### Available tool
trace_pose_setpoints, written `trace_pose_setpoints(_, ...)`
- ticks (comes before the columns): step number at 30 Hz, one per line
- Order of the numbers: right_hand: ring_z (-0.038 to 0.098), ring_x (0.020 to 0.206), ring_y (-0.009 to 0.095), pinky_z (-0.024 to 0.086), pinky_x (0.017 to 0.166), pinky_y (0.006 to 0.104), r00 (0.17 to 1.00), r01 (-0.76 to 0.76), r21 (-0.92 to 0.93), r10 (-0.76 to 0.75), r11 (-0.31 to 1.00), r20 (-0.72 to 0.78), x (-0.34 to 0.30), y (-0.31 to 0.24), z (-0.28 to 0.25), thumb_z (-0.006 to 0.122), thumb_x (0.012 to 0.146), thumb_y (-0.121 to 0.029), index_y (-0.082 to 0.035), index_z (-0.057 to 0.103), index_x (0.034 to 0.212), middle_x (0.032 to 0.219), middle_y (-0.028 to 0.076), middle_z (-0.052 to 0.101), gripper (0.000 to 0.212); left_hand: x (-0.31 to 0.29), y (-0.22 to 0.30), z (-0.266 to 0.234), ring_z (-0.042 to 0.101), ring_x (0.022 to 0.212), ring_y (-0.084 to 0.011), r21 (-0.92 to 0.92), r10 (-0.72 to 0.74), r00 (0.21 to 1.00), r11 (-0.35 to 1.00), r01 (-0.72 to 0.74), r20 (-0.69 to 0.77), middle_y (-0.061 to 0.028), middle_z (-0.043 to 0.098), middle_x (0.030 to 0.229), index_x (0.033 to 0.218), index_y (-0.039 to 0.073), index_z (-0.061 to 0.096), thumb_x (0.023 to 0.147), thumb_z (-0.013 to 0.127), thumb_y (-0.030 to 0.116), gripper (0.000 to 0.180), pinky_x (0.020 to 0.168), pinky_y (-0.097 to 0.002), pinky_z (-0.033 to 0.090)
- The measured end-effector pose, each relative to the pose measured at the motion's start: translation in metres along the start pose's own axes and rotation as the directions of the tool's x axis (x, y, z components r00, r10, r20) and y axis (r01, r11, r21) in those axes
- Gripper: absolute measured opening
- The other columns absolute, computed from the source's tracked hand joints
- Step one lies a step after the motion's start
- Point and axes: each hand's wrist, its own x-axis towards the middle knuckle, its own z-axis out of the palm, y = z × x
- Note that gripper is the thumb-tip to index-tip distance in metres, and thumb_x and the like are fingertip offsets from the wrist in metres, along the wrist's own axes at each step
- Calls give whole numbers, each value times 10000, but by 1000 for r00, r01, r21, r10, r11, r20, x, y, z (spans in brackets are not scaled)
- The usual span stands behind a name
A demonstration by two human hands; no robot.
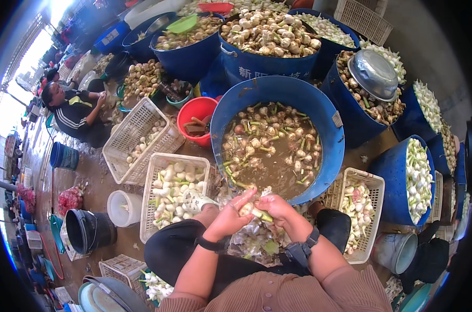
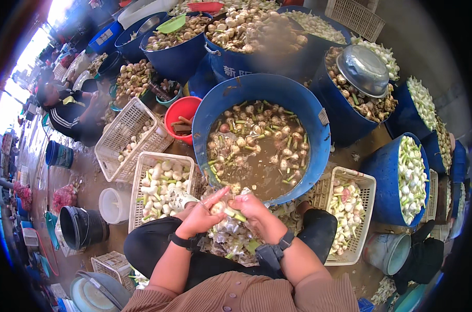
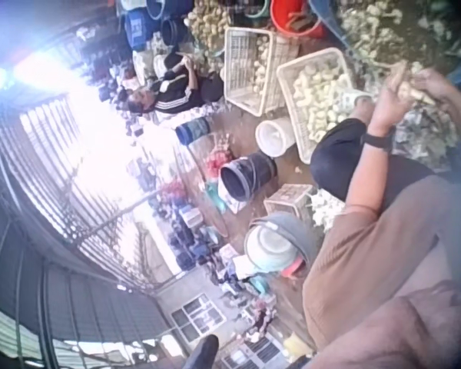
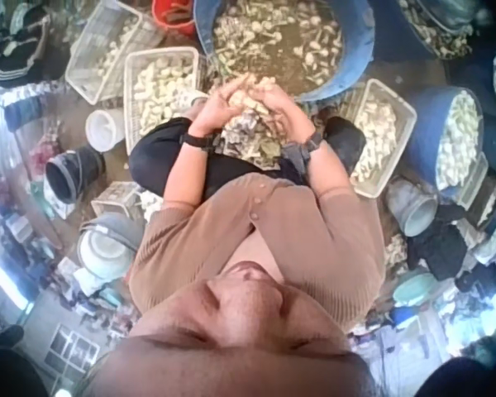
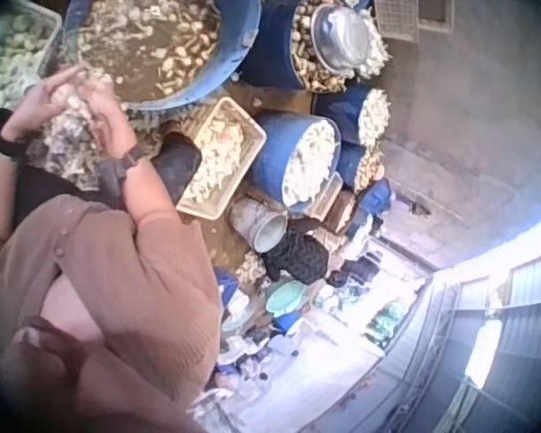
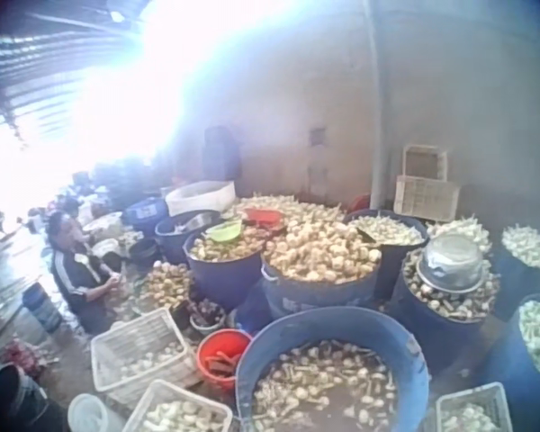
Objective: The person peels garlic bulbs by hand, discarding the skins onto a pile and placing the cleaned garlic into a white plastic basket. They periodically reach into a blue tub of water to retrieve more garlic bulbs to peel.
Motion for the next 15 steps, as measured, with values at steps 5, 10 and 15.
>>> trace_pose_setpoints(5,536,582,102,412,504,200,999,45,201,-46,979,1,-12,-10,1,555,859,-144,-42,589,809,730,31,598,119,1,6,0,434,1190,-252,664,394,914,709,-236,-95,-126,495,1248,1020,56,610,725,619,-5,301,961,-327,358)
trace_pose_setpoints(10,570,706,144,464,592,268,962,269,50,-267,962,-49,-30,-9,12,550,861,-159,-43,583,797,780,32,607,136,-2,-24,12,568,997,-237,64,179,879,984,-169,-442,-134,567,1130,905,38,614,786,566,-2,134,838,-336,459)
trace_pose_setpoints(15,574,683,252,470,615,363,628,665,-630,-756,401,182,-40,39,-1,595,798,-186,-39,574,710,758,89,611,173,-1,-30,15,581,847,-157,-807,-439,783,575,-131,-440,-66,592,948,977,64,530,858,565,146,149,715,-283,488)
